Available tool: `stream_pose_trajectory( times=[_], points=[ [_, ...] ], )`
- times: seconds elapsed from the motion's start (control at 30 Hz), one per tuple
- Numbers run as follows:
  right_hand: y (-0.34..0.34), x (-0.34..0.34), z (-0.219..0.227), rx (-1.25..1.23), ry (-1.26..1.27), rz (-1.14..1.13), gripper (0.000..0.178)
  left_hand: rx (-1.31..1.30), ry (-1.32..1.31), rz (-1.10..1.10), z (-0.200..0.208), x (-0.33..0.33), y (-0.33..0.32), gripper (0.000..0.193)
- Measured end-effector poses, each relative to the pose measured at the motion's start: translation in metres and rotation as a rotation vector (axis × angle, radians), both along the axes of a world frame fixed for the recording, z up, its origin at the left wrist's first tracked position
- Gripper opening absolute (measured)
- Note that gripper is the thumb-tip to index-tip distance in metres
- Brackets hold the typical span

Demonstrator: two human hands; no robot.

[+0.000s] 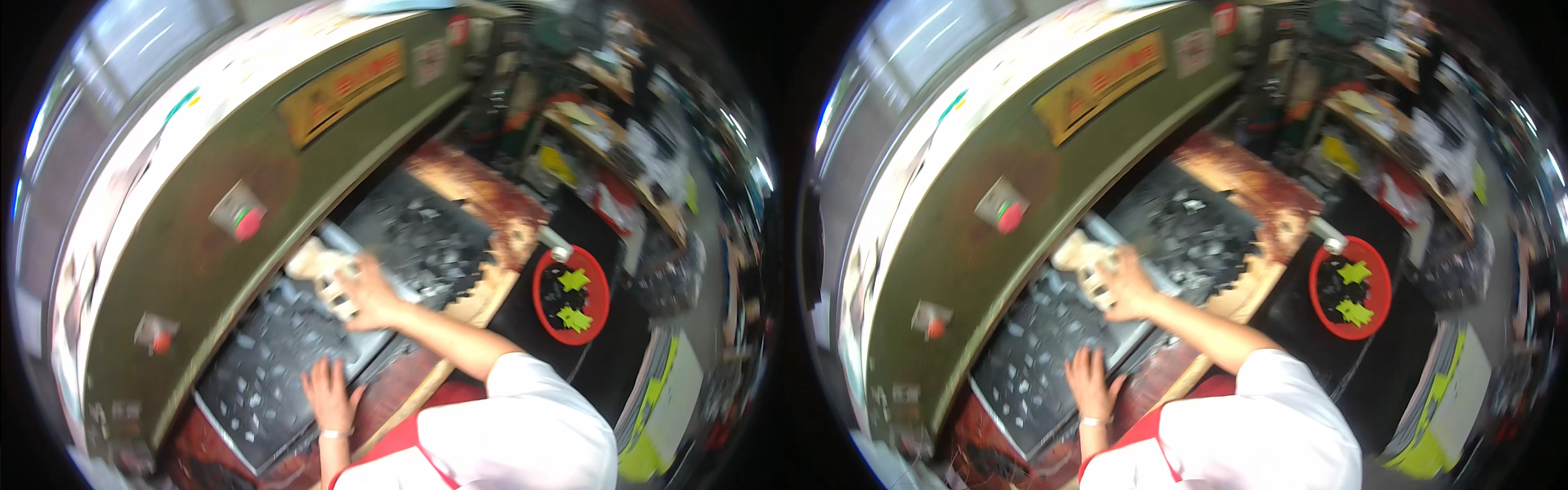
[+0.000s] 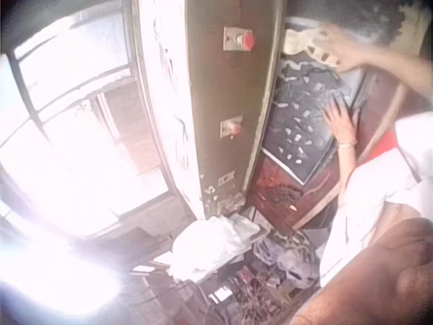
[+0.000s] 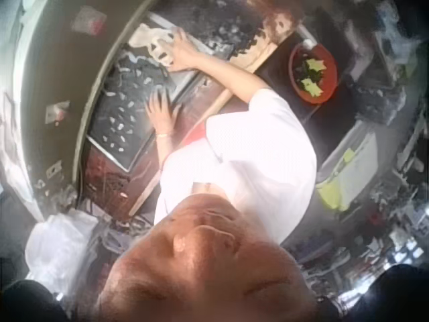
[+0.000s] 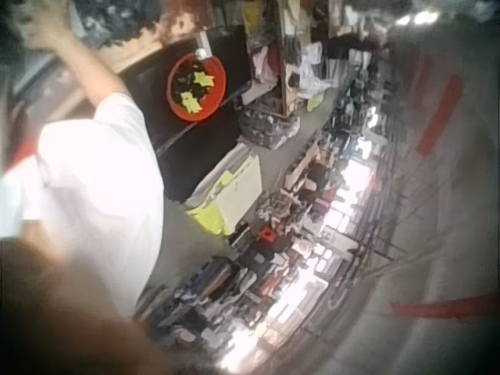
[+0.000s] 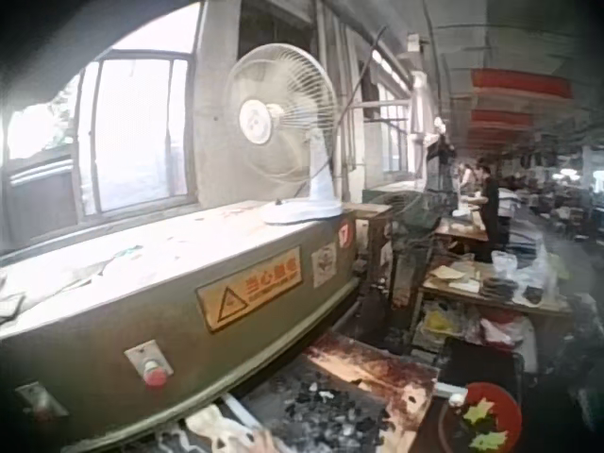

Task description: The person walks to a cutting machine, places a black rubber sheet on the roller, and uses a white shoe-shaped template to press and cut multiple identical pieces from the sheet. The person repeatedly aligns the template, presses it into the material, and removes the cut pieces by hand.

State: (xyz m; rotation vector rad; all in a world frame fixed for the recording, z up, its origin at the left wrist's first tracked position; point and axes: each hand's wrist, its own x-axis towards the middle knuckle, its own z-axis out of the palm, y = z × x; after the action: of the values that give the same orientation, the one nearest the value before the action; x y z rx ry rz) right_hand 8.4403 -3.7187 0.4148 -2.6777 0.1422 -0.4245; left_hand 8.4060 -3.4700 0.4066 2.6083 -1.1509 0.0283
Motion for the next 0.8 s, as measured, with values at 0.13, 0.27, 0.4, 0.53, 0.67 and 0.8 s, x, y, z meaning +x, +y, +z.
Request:
stream_pose_trajectory(
  times=[0.13, 0.27, 0.4, 0.53, 0.67, 0.8],
  points=[
    [-0.007, -0.038, 0.002, 0.237, -0.138, 0.038, 0.087, -0.171, -0.021, -0.025, 0.010, -0.028, -0.012, 0.044],
    [-0.006, -0.055, 0.013, 0.333, -0.051, 0.007, 0.087, -0.258, 0.050, -0.048, 0.014, -0.043, -0.001, 0.030],
    [-0.023, -0.074, 0.046, 1.328, 0.118, -0.039, 0.095, -0.263, 0.071, -0.118, 0.023, -0.058, 0.020, 0.026],
    [-0.052, -0.097, 0.063, 1.637, 0.021, -0.076, 0.083, -0.150, 0.049, -0.202, 0.033, -0.077, 0.028, 0.028],
    [-0.071, -0.119, 0.062, 1.078, -0.251, -0.215, 0.084, -0.025, -0.080, -0.247, 0.044, -0.076, 0.018, 0.025],
    [-0.097, -0.151, 0.065, 1.095, -0.347, -0.324, 0.080, -0.137, 0.035, -0.185, 0.056, -0.059, -0.009, 0.031]
  ],
)
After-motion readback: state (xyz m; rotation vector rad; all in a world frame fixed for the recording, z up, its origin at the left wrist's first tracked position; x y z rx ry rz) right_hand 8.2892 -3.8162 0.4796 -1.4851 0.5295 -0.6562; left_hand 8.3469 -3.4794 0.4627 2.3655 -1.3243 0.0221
